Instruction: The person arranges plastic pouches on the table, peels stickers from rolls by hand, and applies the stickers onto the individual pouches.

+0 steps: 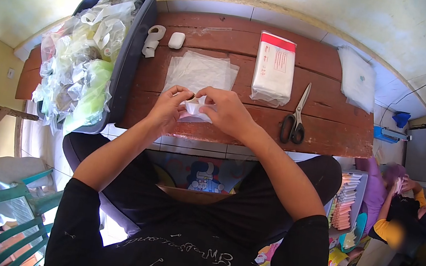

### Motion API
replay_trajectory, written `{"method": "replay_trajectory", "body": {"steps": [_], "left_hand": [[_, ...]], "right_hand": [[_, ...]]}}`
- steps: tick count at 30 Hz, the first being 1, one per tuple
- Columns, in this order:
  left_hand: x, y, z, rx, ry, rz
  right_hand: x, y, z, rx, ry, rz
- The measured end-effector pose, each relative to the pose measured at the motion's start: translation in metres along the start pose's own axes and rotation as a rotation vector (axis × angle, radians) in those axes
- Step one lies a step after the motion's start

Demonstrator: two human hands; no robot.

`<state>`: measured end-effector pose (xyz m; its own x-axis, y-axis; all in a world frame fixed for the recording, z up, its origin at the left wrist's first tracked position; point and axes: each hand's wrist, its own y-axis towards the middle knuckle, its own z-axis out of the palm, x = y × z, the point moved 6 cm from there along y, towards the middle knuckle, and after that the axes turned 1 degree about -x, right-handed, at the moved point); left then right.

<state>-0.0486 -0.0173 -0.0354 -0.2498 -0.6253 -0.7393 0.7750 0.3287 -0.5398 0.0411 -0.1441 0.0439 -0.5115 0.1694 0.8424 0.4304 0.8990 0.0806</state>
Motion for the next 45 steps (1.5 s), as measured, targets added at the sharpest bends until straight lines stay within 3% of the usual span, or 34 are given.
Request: {"method": "replay_trajectory", "body": {"steps": [3,9,16,27,29,33,38,41,45], "left_hand": [[-0.001,0.000,0.000,0.000,0.032,0.008],[-0.004,-0.009,0.013,0.147,0.043,-0.073],[-0.011,-0.014,0.026,0.394,0.010,-0.084],[-0.017,-0.019,0.034,0.545,0.013,-0.023],[-0.019,-0.020,0.036,0.563,0.033,-0.018],[-0.021,-0.022,0.038,0.569,0.077,0.012],[-0.016,-0.018,0.036,0.547,0.156,0.043],[-0.019,-0.018,0.036,0.517,0.114,0.070],[-0.023,-0.015,0.034,0.513,0.096,0.153]], "right_hand": [[0.000,0.001,-0.003,-0.095,-0.041,-0.151],[-0.012,0.005,-0.005,-0.118,-0.045,-0.093],[-0.021,0.008,-0.015,-0.120,0.116,0.120],[-0.019,0.008,-0.024,-0.109,0.082,0.236],[-0.016,0.009,-0.030,-0.198,0.052,0.069],[-0.019,0.008,-0.033,-0.181,0.036,0.136],[0.006,0.000,-0.036,-0.397,-0.161,-0.123],[-0.003,0.001,-0.030,-0.359,-0.256,-0.225],[-0.007,0.001,-0.026,-0.320,-0.054,-0.136]]}}
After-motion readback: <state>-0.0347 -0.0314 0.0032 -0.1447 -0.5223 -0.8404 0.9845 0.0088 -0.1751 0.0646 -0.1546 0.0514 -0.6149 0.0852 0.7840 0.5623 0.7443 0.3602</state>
